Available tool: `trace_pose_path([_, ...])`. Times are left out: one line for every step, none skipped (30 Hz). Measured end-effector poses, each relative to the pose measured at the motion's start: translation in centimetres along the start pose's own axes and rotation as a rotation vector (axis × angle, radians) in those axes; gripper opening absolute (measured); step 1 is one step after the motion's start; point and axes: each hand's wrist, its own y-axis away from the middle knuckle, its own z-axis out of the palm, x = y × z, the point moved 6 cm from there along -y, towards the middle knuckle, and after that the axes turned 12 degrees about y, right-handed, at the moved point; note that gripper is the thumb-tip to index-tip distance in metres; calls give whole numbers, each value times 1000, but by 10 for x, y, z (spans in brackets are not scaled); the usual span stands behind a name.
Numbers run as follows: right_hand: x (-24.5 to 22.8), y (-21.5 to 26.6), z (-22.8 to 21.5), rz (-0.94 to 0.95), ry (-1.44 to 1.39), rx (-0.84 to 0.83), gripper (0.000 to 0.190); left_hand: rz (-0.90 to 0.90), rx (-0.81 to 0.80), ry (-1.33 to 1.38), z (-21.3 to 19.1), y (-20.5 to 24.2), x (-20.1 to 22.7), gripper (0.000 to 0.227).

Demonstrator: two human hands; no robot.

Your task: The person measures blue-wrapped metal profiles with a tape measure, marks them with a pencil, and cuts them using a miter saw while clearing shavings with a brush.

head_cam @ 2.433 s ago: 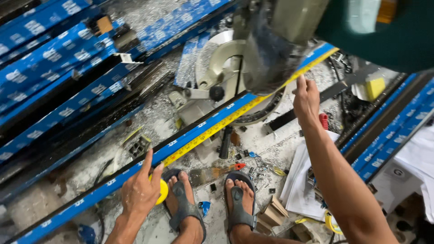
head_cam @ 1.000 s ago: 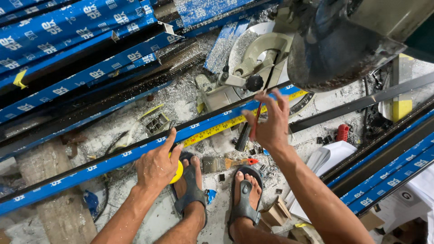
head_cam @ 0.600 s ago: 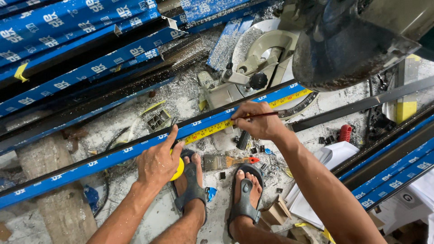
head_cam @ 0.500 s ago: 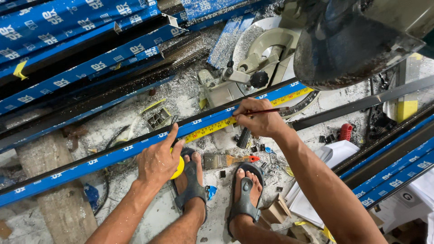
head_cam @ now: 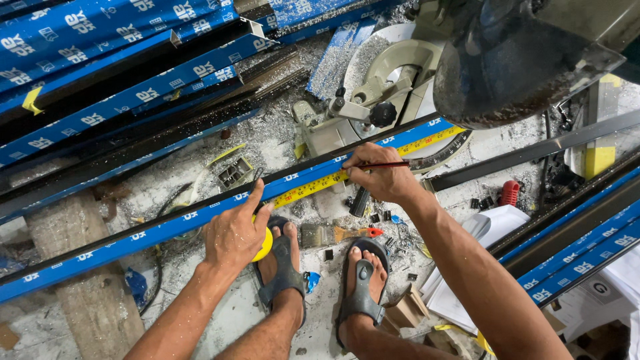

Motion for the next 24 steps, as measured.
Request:
trace_pose_path([1,-2,0,0,0,1,17,1,0,-1,0,0,0,59])
trace_pose_path([2,-2,0,7,-3,-11,15,-5,0,-7,-1,0,0,59])
trace_pose_path([3,-3,1,14,-5,-24,14,-10,0,-13,-1,1,1,59])
trace_pose_path([4,-3,1,14,-5,-19,14,-6,1,-15,1,0,-1,59])
trace_pose_path([4,-4,2,11,-6,-15,14,-11,0,-20,2,-1,-2,59])
trace_pose_path([5,-3,3,9,-7,-14,14,-17,-2,-24,4,-1,-4,59])
trace_pose_path([4,-3,1,9,-7,-12,14,-15,-2,-25,4,-2,-5,59])
trace_pose_path([4,-3,1,20,-11,-13,15,-24,-3,-28,5,-3,-6,59])
trace_pose_path([4,-2,0,31,-16,-15,16,-33,-4,-30,6,-3,-8,59])
trace_pose_path([5,-2,1,32,-17,-13,16,-31,-6,-33,5,-1,-5,59])
trace_pose_path([5,-1,3,46,-17,-25,17,-36,-7,-18,3,1,-3,59])
trace_pose_path([5,-4,2,54,-13,-33,17,-37,-2,-1,0,1,1,58])
trace_pose_path([3,-5,0,49,-11,-26,17,-32,4,-3,-2,-2,1,58])
trace_pose_path([1,-3,-1,39,-14,-15,16,-23,-1,-13,-1,-1,0,58])
trace_pose_path([-2,-1,-1,30,-18,-4,15,-15,-6,-23,1,-1,-1,58])
trace_pose_path([2,-1,1,32,-20,-7,15,-18,-9,-23,0,1,1,58])
trace_pose_path([5,-2,2,28,-17,-14,15,-22,-8,-21,-1,3,3,58])
trace_pose_path([7,-5,2,20,-13,-13,15,-19,-1,-22,-4,2,7,58])
trace_pose_path([3,-4,1,18,-13,-10,15,-17,1,-24,-3,1,5,58])
trace_pose_path([0,-3,-1,27,-16,-9,14,-17,1,-22,-2,1,3,58])
trace_pose_path([-3,-2,-2,37,-19,-7,14,-16,1,-20,-1,0,2,58])
trace_pose_path([1,-3,0,38,-19,-10,14,-18,-1,-19,0,0,1,58])
trace_pose_path([5,-3,1,39,-21,-14,14,-15,0,-27,1,0,1,58])
trace_pose_path([9,-5,2,39,-24,-14,14,-10,3,-38,0,-1,1,58])
